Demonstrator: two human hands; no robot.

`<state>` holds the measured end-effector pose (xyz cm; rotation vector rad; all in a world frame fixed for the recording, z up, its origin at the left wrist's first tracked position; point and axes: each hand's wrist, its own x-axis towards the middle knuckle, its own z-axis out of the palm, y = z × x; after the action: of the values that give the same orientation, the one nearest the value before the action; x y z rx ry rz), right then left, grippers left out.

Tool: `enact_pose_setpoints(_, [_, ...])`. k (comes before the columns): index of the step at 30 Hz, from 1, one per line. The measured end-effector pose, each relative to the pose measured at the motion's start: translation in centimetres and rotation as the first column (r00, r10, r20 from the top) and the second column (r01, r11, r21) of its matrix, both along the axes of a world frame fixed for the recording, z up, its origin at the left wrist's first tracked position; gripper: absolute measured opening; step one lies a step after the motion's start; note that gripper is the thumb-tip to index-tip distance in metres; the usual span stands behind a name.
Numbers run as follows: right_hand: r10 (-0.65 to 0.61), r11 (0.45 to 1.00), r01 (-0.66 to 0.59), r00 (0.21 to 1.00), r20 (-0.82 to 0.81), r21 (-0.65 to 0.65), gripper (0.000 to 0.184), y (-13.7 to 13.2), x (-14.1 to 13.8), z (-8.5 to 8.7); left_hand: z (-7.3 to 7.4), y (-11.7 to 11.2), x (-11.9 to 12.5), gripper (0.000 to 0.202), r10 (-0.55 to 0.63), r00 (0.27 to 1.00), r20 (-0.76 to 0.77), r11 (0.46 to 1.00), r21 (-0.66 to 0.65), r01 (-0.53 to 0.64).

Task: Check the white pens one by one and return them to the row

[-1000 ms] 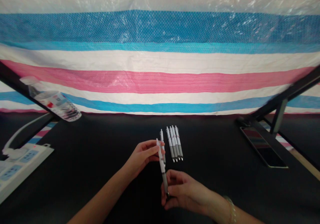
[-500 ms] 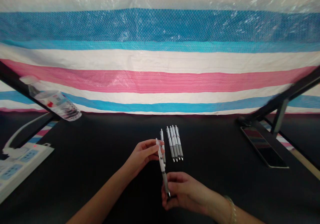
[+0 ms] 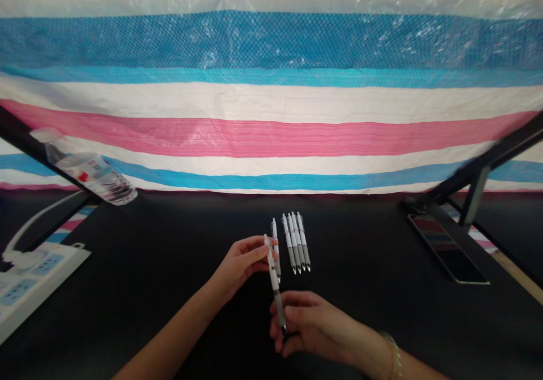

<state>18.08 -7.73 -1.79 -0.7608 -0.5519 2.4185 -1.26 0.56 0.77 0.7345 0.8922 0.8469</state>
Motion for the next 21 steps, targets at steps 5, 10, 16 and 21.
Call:
enact_pose_setpoints(5, [0.001, 1.0, -0.001, 1.0, 0.005, 0.005, 0.035, 0.0, 0.0, 0.1, -0.1, 0.0, -0.1, 0.038, 0.004, 1.0, 0.01, 1.0, 0.007, -0.004])
enact_pose_setpoints(10, [0.084, 0.995, -0.084, 0.996, 0.01, 0.046, 0.041, 0.0, 0.1, -0.5, -0.4, 0.0, -0.1, 0.039, 0.002, 1.0, 0.016, 1.0, 0.013, -0.002])
enact_pose_setpoints(16, [0.163, 0.98, -0.17, 0.984, 0.071, 0.101, 0.041, -0.1, 0.1, -1.3, -0.4, 0.2, -0.1, 0.041, 0.048, 0.999, 0.007, 0.999, 0.008, -0.048])
enact_pose_setpoints(21, [0.198, 0.974, -0.207, 0.974, 0.107, 0.092, 0.043, -0.1, 0.2, -1.2, -0.1, 0.7, -0.4, 0.039, 0.212, 0.976, 0.044, 0.977, 0.019, -0.213])
